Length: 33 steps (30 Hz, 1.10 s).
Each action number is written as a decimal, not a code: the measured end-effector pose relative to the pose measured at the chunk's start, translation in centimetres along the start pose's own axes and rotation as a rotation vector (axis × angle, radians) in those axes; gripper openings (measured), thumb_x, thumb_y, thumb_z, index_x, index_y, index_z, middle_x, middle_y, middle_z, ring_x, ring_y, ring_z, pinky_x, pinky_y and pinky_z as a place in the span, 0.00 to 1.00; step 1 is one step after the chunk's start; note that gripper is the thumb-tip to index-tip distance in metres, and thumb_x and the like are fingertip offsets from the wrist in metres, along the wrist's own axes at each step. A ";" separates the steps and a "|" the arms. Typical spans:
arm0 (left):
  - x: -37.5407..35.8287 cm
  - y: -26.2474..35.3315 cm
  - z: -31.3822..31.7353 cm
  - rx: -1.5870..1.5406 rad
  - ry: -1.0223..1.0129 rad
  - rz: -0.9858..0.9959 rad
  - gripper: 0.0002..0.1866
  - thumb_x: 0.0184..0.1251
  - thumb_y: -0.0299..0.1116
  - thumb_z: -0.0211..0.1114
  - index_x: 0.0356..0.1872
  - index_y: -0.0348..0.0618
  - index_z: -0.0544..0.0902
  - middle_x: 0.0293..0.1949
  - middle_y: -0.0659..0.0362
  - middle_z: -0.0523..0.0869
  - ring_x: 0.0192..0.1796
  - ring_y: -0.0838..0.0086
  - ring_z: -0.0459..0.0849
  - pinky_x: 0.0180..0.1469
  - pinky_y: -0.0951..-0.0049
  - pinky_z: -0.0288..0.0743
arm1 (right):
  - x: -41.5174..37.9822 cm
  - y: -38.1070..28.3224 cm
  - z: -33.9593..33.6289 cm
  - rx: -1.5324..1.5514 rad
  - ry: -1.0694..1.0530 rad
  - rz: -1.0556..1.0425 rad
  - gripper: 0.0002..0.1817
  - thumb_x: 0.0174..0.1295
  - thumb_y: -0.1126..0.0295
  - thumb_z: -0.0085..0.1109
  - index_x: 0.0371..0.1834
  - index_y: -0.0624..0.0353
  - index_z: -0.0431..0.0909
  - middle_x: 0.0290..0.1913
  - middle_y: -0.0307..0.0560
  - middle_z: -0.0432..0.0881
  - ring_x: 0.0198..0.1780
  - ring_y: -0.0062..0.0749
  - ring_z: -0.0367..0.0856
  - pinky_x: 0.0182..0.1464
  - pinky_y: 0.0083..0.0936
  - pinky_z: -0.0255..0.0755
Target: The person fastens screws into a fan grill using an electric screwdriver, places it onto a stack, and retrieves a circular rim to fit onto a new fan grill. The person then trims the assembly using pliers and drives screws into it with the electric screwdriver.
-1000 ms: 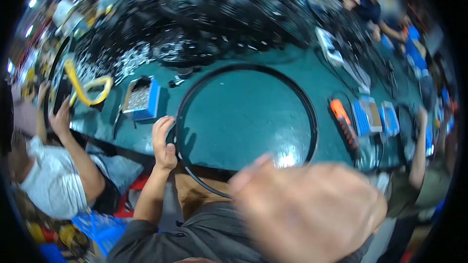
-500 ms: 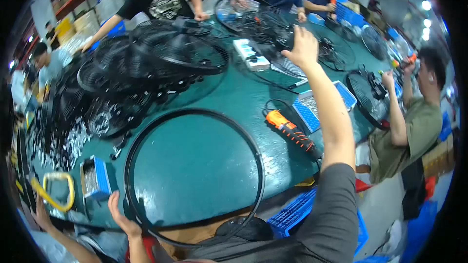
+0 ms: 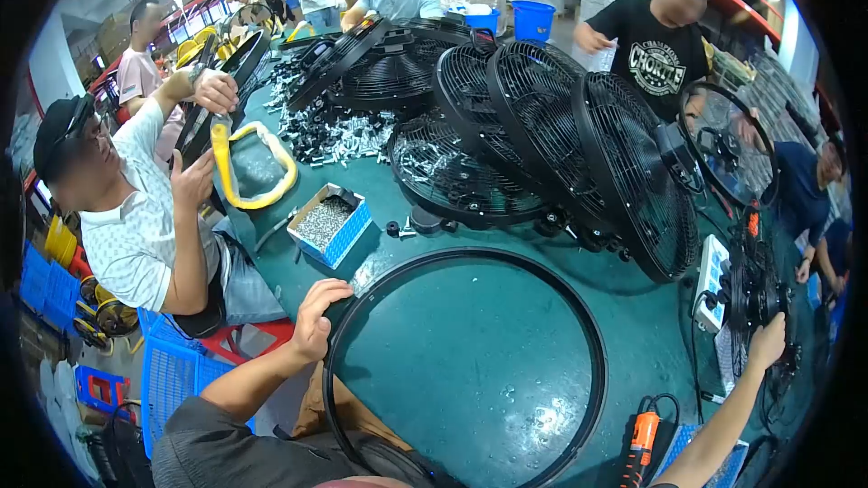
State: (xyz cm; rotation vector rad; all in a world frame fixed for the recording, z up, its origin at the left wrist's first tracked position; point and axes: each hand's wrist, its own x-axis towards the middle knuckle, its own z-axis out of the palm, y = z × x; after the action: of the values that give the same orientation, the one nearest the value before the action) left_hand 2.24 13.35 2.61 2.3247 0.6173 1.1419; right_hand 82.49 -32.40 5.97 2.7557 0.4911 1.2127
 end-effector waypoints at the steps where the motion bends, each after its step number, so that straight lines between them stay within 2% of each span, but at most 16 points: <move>1: 0.0 0.0 0.0 -0.004 -0.001 -0.002 0.36 0.77 0.61 0.46 0.53 0.31 0.82 0.54 0.43 0.83 0.60 0.47 0.79 0.66 0.52 0.68 | 0.1 0.3 -0.4 -0.009 -0.028 0.010 0.27 0.61 0.72 0.65 0.63 0.63 0.69 0.54 0.57 0.82 0.55 0.54 0.83 0.53 0.46 0.78; 6: -0.2 -0.6 -0.4 -0.033 -0.018 0.011 0.36 0.78 0.61 0.46 0.52 0.31 0.82 0.53 0.43 0.83 0.58 0.48 0.80 0.64 0.54 0.69 | 1.4 0.8 -1.8 -0.029 -0.095 -0.021 0.24 0.64 0.72 0.64 0.62 0.62 0.70 0.55 0.57 0.82 0.55 0.53 0.83 0.52 0.44 0.78; 10: -0.4 -0.6 -0.3 -0.059 -0.017 0.015 0.34 0.78 0.59 0.48 0.53 0.31 0.81 0.53 0.42 0.83 0.57 0.48 0.80 0.64 0.55 0.70 | 2.3 1.3 -6.2 0.023 0.047 0.064 0.21 0.69 0.67 0.60 0.62 0.63 0.70 0.57 0.58 0.81 0.55 0.55 0.83 0.51 0.45 0.78; 11: -0.4 -0.5 -0.4 -0.064 -0.016 0.019 0.34 0.78 0.59 0.48 0.53 0.31 0.81 0.53 0.42 0.83 0.57 0.48 0.80 0.64 0.55 0.70 | 2.7 1.9 -7.5 0.024 0.051 0.083 0.22 0.71 0.65 0.58 0.64 0.63 0.71 0.58 0.59 0.80 0.56 0.56 0.82 0.51 0.46 0.78; 14: -0.4 -0.7 -0.5 -0.078 0.000 0.026 0.32 0.78 0.58 0.50 0.53 0.32 0.81 0.53 0.43 0.83 0.57 0.49 0.80 0.63 0.55 0.70 | 4.6 4.8 -10.2 0.012 0.187 0.058 0.23 0.73 0.63 0.58 0.66 0.63 0.72 0.57 0.56 0.82 0.54 0.52 0.84 0.56 0.40 0.78; 16: -0.6 -0.6 -0.6 -0.088 0.012 0.011 0.31 0.77 0.56 0.52 0.53 0.33 0.82 0.53 0.44 0.83 0.57 0.50 0.80 0.63 0.56 0.71 | 4.2 2.0 -21.1 0.313 -0.004 0.187 0.31 0.61 0.56 0.67 0.63 0.64 0.77 0.55 0.69 0.83 0.54 0.58 0.84 0.61 0.61 0.71; 17: -0.8 -0.7 -0.8 -0.122 0.015 -0.019 0.24 0.72 0.49 0.63 0.53 0.34 0.82 0.53 0.45 0.83 0.58 0.51 0.80 0.63 0.57 0.71 | 4.0 3.2 -23.5 0.331 0.106 0.143 0.31 0.62 0.55 0.67 0.63 0.65 0.78 0.50 0.66 0.85 0.49 0.56 0.86 0.56 0.58 0.74; 18: -0.4 -0.2 -1.1 -0.100 0.025 -0.015 0.23 0.70 0.45 0.66 0.53 0.34 0.82 0.54 0.46 0.83 0.59 0.51 0.80 0.63 0.57 0.71 | 3.8 4.3 -25.8 0.341 0.213 0.096 0.31 0.63 0.53 0.67 0.62 0.66 0.79 0.44 0.64 0.88 0.43 0.54 0.87 0.51 0.54 0.78; 21: 1.3 2.4 -2.4 -0.074 0.031 0.006 0.23 0.59 0.33 0.76 0.54 0.36 0.82 0.56 0.48 0.82 0.60 0.53 0.79 0.65 0.59 0.71 | 3.0 5.8 -33.7 0.504 0.349 -0.002 0.26 0.66 0.56 0.66 0.58 0.65 0.81 0.43 0.54 0.86 0.43 0.42 0.85 0.51 0.41 0.75; 24: 3.4 5.0 -2.3 -0.198 0.043 0.006 0.24 0.59 0.34 0.76 0.55 0.37 0.81 0.57 0.48 0.81 0.62 0.55 0.78 0.66 0.60 0.70 | 0.4 7.3 -42.8 0.749 0.348 -0.031 0.21 0.69 0.58 0.64 0.54 0.65 0.83 0.42 0.45 0.84 0.42 0.30 0.82 0.50 0.28 0.73; 25: 4.3 5.6 -2.0 -0.256 -0.011 0.031 0.26 0.58 0.34 0.77 0.57 0.38 0.80 0.60 0.49 0.79 0.65 0.58 0.77 0.68 0.62 0.69 | -0.8 7.6 -46.0 0.849 0.320 -0.012 0.20 0.70 0.58 0.64 0.53 0.64 0.83 0.42 0.42 0.84 0.42 0.25 0.81 0.50 0.24 0.72; 26: 4.9 5.8 -1.1 -0.357 -0.090 -0.005 0.33 0.59 0.33 0.77 0.65 0.38 0.75 0.65 0.50 0.75 0.68 0.59 0.74 0.71 0.62 0.67 | -2.1 7.3 -49.4 0.946 0.273 0.029 0.18 0.71 0.59 0.63 0.52 0.64 0.84 0.41 0.39 0.83 0.42 0.21 0.80 0.50 0.20 0.71; 28: 6.1 6.3 1.5 -0.837 -0.252 -0.199 0.42 0.61 0.36 0.77 0.73 0.39 0.65 0.72 0.48 0.69 0.73 0.57 0.70 0.73 0.59 0.64 | -4.8 4.5 -56.6 1.183 0.121 0.245 0.12 0.68 0.62 0.65 0.45 0.59 0.86 0.29 0.26 0.72 0.27 0.10 0.60 0.31 0.17 0.50; 30: 7.4 8.3 1.9 -1.241 -0.421 -0.372 0.52 0.60 0.41 0.78 0.80 0.42 0.55 0.74 0.44 0.65 0.76 0.55 0.66 0.75 0.52 0.63 | -6.8 -0.2 -61.2 1.380 0.082 0.333 0.10 0.66 0.62 0.66 0.43 0.56 0.86 0.26 0.25 0.71 0.25 0.09 0.62 0.28 0.14 0.51; 31: 7.9 9.2 1.7 -1.371 -0.501 -0.359 0.58 0.59 0.52 0.77 0.82 0.42 0.49 0.78 0.39 0.59 0.79 0.50 0.61 0.76 0.45 0.60 | -7.5 -2.9 -62.3 1.450 0.125 0.390 0.09 0.69 0.59 0.64 0.32 0.45 0.78 0.23 0.20 0.66 0.22 0.06 0.60 0.23 0.13 0.48; 33: 8.5 11.4 0.8 -1.809 -0.785 -0.303 0.62 0.58 0.53 0.77 0.83 0.45 0.43 0.80 0.40 0.54 0.80 0.46 0.57 0.77 0.41 0.57 | -8.2 -3.5 -61.5 1.626 -0.149 0.343 0.10 0.67 0.57 0.65 0.32 0.46 0.79 0.24 0.22 0.68 0.21 0.08 0.61 0.24 0.13 0.50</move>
State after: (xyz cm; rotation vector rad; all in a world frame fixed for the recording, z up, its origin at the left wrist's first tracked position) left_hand 9.70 9.10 14.01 0.8027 -0.3425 0.1794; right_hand 31.45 -34.62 41.32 4.2890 1.5829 0.6092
